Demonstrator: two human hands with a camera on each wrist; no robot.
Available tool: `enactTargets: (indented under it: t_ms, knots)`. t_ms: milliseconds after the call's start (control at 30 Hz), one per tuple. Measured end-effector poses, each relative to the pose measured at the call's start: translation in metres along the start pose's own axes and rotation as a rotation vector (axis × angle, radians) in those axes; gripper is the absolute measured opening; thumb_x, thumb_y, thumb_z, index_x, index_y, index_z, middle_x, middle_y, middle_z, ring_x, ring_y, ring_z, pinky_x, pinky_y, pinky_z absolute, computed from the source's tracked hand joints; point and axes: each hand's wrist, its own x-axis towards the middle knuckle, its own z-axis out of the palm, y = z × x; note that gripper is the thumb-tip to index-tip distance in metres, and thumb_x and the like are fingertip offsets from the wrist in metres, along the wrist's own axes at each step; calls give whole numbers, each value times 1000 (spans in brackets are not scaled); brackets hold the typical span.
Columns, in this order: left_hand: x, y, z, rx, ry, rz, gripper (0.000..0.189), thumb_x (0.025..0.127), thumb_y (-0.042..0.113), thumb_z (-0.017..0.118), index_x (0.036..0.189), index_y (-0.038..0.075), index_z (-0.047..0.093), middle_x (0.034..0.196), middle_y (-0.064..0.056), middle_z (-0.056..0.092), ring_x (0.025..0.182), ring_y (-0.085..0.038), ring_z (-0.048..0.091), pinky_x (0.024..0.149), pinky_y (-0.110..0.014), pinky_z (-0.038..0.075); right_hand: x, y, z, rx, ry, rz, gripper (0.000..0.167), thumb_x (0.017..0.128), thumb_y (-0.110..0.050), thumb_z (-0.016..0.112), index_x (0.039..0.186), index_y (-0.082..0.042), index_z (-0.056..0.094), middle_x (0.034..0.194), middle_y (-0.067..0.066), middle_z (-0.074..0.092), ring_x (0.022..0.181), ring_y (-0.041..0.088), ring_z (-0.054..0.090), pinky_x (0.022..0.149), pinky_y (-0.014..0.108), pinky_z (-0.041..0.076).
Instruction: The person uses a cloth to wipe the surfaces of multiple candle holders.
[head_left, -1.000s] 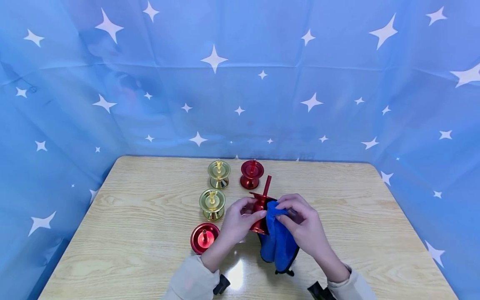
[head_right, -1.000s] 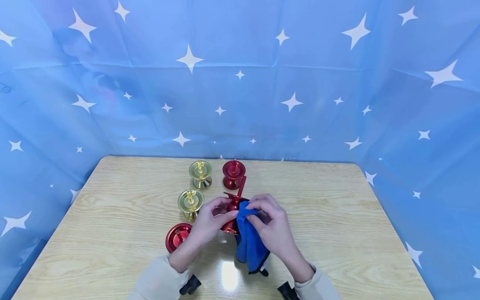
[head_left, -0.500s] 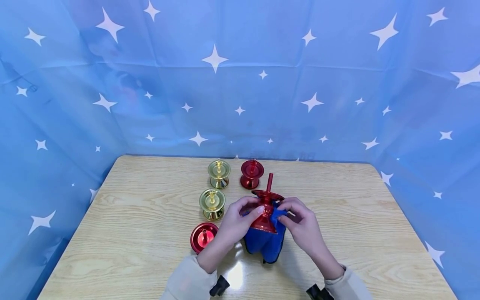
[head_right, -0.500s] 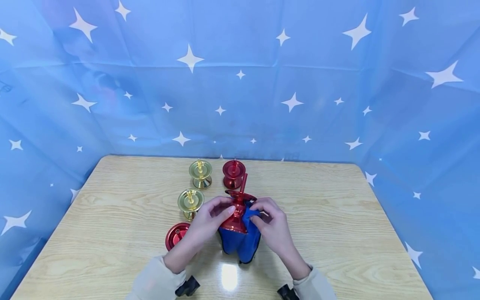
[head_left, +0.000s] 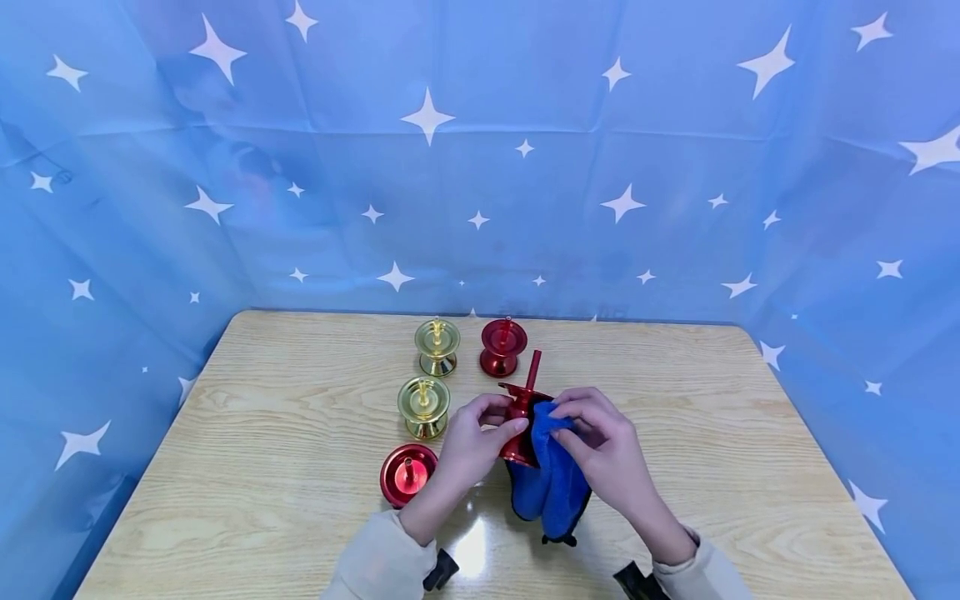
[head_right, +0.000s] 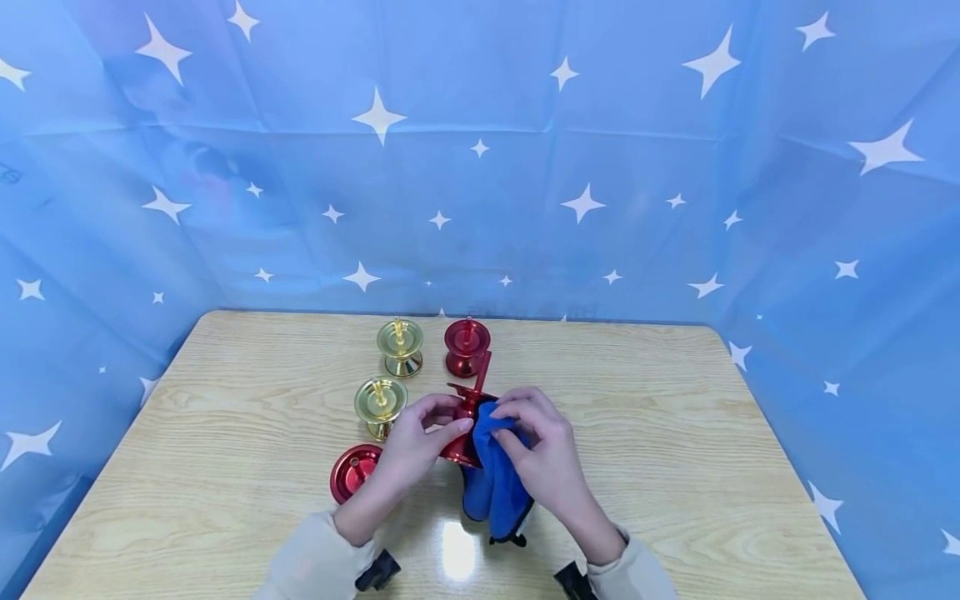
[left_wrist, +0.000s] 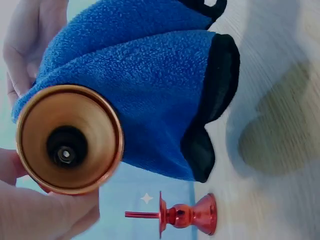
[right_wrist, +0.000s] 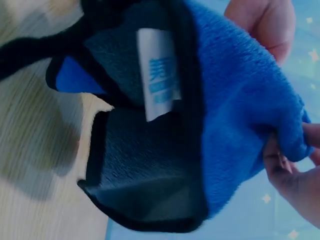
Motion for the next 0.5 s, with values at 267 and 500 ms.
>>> enactTargets:
  t_ms: [267,500]
  knots:
    - [-6,6,-4,-147,-133,-10,32,91,12,56,116,-8,54,105,-16,59,96,-23,57,83,-26,48,-1,11,0,3,29,99,27,73,22,60,85,-1,62,99,13,58,91,11,56,71,21,51]
    - [-7,7,-1,-40,-70,5,34,86,18,65,113,-2,59,104,-14,61,95,-25,58,81,-33,50,-2,10,3,8,33,129,26,72,21,62,84,-3,63,97,11,59,90,12,57,71,22,51]
